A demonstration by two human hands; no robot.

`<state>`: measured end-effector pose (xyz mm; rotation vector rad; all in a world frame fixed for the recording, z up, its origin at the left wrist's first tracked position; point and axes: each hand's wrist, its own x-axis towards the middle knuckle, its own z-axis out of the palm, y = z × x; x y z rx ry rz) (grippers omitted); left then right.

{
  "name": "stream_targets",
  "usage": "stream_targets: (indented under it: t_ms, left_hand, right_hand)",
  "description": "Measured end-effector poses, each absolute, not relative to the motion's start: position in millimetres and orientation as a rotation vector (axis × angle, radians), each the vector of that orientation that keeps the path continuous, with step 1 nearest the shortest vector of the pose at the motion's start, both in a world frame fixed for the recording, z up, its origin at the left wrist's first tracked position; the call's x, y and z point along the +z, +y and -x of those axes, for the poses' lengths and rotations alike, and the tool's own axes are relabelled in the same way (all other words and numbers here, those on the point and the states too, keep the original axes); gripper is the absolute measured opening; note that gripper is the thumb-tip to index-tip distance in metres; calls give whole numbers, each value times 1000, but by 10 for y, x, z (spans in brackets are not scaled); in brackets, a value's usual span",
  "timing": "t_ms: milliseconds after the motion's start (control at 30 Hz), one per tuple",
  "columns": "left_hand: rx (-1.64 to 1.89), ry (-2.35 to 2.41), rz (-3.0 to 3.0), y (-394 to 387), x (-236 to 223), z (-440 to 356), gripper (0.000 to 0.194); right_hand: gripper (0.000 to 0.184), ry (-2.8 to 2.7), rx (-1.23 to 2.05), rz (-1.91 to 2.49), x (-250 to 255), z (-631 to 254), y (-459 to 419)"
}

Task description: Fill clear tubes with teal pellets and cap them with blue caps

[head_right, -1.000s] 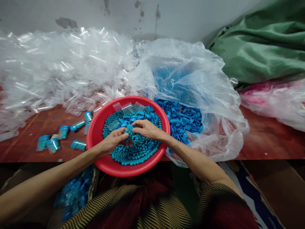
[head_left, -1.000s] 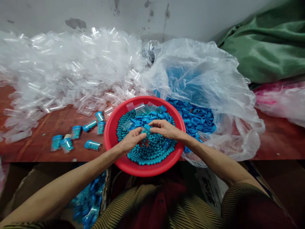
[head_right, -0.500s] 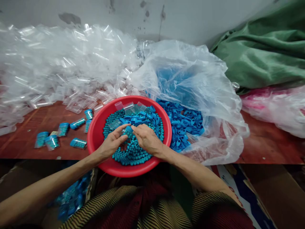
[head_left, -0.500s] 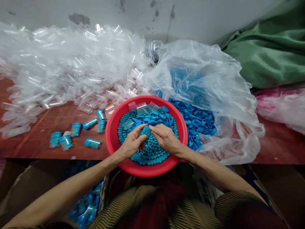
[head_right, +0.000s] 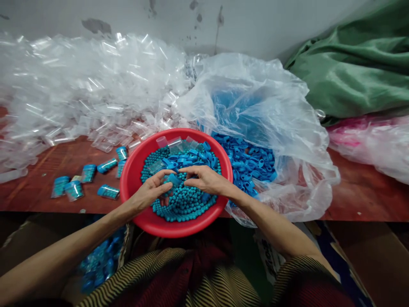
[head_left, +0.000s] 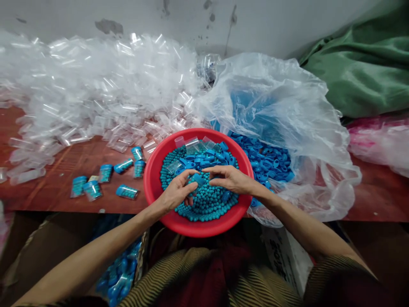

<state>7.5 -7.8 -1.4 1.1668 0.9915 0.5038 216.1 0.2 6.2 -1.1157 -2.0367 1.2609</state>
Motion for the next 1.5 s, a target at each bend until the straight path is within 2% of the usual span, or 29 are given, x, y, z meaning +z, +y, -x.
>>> stream_targets:
  t_ms: [100, 200, 333, 400, 467, 567, 633, 833, 1100, 1233, 1400, 1500]
  left_hand:
    - [498, 960, -1161, -79, 1, -59, 51]
    - [537, 952, -1147, -80, 9, -81, 48]
    - [611, 987, -1134, -99, -8, -128, 47]
    - [635, 1026, -1134, -122, -22, -152, 50]
    - [696, 1065, -1133, -144, -25, -170, 53]
    - [799, 1066, -1168, -159, 3, -179, 57]
    - [827, 1035, -1209, -159, 35, -184, 57]
    - [891, 1059, -1183, -221, 102, -263, 36]
    - [938, 1161, -1242, -261, 112, -326, 18]
    - [867, 1176, -1293, -155, 57, -295, 19]
    - [844, 1265, -1452, -21, 90, 231, 33]
    - [941, 1593, -1558, 3, 154, 771, 36]
  right_hand:
    - [41, -1640, 1442, 1178, 33, -2102, 60]
    - [38, -1411, 1394, 1260, -2, -1949, 66]
    - [27, -1600, 1094, 1306, 16, -1802, -1]
    - [31, -1805, 954, 1279, 23, -1766, -64]
    - [46, -1990, 868, 1238, 14, -1734, -140]
    - [87, -2147, 814, 1236, -2, -1672, -245]
    - [96, -2181, 764, 1298, 1, -1629, -289]
    - [75, -2152, 542, 1262, -19, -1579, -306]
    - [77, -2172, 434, 1287, -169, -1537, -335]
    - [76, -2157, 622, 1367, -113, -1478, -292]
    - [92, -2145, 942, 1187, -29, -1587, -136]
    - [71, -2056, 944, 1289, -87, -1787, -55]
